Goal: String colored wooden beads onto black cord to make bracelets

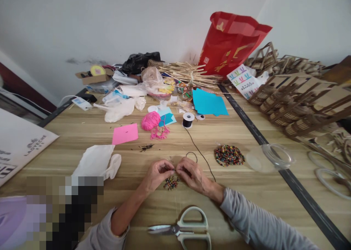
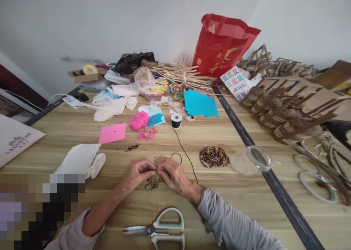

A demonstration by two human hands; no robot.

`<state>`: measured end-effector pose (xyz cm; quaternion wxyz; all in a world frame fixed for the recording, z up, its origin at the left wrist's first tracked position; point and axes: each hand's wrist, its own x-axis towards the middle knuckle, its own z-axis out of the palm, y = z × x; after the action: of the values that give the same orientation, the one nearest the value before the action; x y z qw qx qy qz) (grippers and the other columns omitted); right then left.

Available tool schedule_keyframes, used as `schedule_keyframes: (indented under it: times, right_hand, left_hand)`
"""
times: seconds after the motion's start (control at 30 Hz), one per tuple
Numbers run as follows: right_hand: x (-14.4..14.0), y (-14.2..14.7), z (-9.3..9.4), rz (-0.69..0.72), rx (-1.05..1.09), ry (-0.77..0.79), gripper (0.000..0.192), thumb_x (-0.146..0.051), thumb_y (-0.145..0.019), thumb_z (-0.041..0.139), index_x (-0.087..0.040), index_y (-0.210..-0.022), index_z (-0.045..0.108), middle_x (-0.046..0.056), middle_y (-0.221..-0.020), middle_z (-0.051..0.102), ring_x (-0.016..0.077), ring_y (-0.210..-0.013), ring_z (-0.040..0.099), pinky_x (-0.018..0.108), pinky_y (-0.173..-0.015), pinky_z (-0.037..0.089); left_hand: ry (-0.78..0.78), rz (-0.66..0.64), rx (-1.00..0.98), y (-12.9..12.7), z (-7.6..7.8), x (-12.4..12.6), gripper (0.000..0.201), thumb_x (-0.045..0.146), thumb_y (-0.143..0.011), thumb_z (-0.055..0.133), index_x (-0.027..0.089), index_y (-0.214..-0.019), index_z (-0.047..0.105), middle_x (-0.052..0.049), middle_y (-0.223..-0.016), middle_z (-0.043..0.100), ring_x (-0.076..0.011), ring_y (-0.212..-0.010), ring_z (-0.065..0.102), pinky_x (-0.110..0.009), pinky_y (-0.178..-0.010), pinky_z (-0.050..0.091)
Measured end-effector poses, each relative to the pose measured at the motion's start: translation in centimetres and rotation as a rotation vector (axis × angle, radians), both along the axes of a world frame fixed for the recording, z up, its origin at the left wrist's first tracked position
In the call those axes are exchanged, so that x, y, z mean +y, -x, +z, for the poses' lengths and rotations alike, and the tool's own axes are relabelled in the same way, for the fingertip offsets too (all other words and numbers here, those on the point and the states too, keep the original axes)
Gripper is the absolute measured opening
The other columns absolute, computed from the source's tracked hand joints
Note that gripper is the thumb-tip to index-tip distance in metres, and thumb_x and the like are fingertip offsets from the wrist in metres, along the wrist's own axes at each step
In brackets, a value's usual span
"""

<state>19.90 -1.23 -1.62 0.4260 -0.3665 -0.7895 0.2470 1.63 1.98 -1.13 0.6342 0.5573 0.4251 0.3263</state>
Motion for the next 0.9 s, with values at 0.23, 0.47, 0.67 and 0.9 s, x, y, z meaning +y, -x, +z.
schedule_keyframes:
  times: [0.23,0.47,0.67,0.9]
  right_hand:
    - [0.03,0.04,0.06,0.019,0.006,0.008,0.016,-0.022,-0.095,0.045,-0.017,-0.084,0.055,0.005,-0.075,0.056,0.0163,-0.07,0.051,0.027,-0.063,0.043]
    - [-0.08,-0.07,-0.29,0.013,0.011,0.039,0.012,-0.027,-0.094,0.05,-0.017,-0.088,0.056,0.005,-0.076,0.057,0.0156,-0.069,0.053,0.026,-0.061,0.043]
    - [-0.14,-0.08,-0.73,-0.015,0.014,0.051,0.01,-0.027,-0.092,0.054,-0.017,-0.088,0.056,0.004,-0.075,0.057,0.0146,-0.067,0.053,0.025,-0.06,0.042]
    - [-0.03,0.01,-0.83,-0.045,0.01,0.017,0.011,-0.026,-0.091,0.053,-0.017,-0.085,0.055,0.003,-0.071,0.056,0.0139,-0.064,0.051,0.024,-0.058,0.041]
  left_hand:
    - [0.019,-0.014,0.003,-0.01,0.02,-0.02,0.015,0.021,-0.06,0.074,0.012,-0.069,0.065,-0.001,-0.065,0.064,-0.0125,-0.063,0.056,-0.023,-0.062,0.045]
    - [0.012,-0.029,0.007,0.17,-0.23,0.04,0.012,0.021,-0.062,0.073,0.012,-0.069,0.069,-0.003,-0.068,0.068,-0.0142,-0.065,0.059,-0.024,-0.065,0.047]
    - [-0.002,-0.036,0.055,0.26,0.1,0.06,0.012,0.023,-0.065,0.071,0.013,-0.071,0.072,-0.003,-0.067,0.069,-0.0142,-0.064,0.059,-0.024,-0.064,0.046]
    - [-0.056,-0.034,0.084,0.28,-0.14,0.14,0.014,0.027,-0.067,0.07,0.014,-0.073,0.073,-0.004,-0.07,0.07,-0.0158,-0.066,0.06,-0.025,-0.066,0.046]
